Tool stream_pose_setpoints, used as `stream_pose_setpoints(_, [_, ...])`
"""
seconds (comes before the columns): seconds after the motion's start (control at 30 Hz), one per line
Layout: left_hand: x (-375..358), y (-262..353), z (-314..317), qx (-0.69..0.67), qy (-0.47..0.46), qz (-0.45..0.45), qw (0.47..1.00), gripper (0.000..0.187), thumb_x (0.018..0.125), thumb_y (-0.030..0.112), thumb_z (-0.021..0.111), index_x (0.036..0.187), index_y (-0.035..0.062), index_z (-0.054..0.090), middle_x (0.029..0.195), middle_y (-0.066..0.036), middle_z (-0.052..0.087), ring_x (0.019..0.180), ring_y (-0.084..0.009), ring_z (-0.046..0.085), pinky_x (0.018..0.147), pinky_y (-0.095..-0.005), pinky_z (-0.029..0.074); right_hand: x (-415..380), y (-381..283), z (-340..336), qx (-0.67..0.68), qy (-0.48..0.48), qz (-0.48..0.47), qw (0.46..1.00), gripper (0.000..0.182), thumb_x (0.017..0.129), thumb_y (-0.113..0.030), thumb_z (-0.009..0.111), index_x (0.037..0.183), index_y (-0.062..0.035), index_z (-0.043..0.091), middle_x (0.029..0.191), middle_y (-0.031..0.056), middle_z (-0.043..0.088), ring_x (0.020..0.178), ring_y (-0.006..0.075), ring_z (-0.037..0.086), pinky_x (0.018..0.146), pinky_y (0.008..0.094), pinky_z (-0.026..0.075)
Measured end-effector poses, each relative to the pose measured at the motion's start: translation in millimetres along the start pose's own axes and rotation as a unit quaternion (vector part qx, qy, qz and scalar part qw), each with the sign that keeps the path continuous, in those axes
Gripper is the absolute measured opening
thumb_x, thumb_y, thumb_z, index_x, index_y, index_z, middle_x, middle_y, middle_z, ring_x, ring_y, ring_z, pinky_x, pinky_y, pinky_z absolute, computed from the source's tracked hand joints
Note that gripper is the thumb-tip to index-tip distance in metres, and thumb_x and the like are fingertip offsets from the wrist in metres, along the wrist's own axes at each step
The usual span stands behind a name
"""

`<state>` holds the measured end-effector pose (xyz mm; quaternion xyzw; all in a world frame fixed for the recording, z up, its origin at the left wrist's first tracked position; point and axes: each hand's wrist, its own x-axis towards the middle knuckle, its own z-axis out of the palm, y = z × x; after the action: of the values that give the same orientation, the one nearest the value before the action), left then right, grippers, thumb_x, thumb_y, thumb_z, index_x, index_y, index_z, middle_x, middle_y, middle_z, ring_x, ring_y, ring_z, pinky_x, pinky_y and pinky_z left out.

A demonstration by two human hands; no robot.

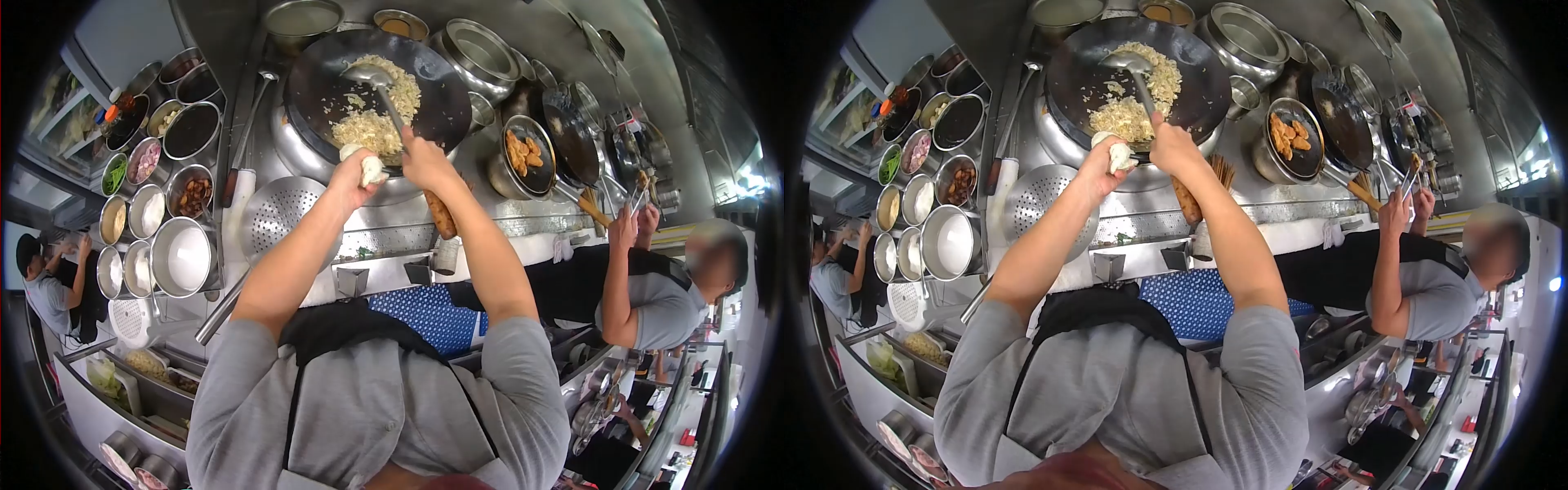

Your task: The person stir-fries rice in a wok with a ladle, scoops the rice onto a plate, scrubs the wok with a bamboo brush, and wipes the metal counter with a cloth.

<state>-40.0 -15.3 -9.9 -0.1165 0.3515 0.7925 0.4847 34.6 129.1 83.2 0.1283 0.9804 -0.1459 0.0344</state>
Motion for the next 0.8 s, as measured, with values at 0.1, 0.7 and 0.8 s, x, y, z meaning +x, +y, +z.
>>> stream_pose_setpoints(0.1, [-16, 3, 15, -0.003, 0.032, 0.001, 0.999, 0.013, 0.09, 0.021, 0.059, 0.09, 0.0083, 0.057, 0.071, -0.008, 0.06, 0.061, -0.0239, 0.065, 0.04, -0.0271, 0.047, -68, 0, -12, 0.014, -0.038, -0.054, 0.998, 0.053, 0.088, -0.009, 0.056, 0.138, -0.0015, 0.04, 0.099, 0.0325, 0.064, 0.097, 0.0485, 0.063, 0.087, 0.0514, 0.05])
stream_pose_setpoints(0.7, [-93, -13, 56, -0.051, 0.073, 0.033, 0.995, 0.012, 0.093, 0.015, 0.044, 0.087, 0.0109, 0.054, 0.067, -0.008, 0.056, 0.048, -0.0199, 0.052, 0.031, -0.0241, 0.036, -227, -41, -127, 0.332, -0.17, 0.114, 0.921, 0.059, 0.091, -0.005, 0.057, 0.148, -0.0105, 0.042, 0.06, -0.0024, 0.052, 0.041, 0.0046, 0.044, 0.04, 0.0228, 0.04])
stream_pose_setpoints(0.8, [-123, -7, 67, -0.012, 0.049, -0.015, 0.999, 0.008, 0.095, 0.019, 0.047, 0.093, 0.0145, 0.054, 0.07, -0.004, 0.058, 0.057, -0.0163, 0.057, 0.038, -0.0256, 0.036, -227, -29, -141, 0.245, -0.208, 0.101, 0.942, 0.057, 0.093, -0.01, 0.058, 0.148, -0.0071, 0.041, 0.061, 0.0039, 0.056, 0.041, 0.009, 0.051, 0.04, 0.0285, 0.042])
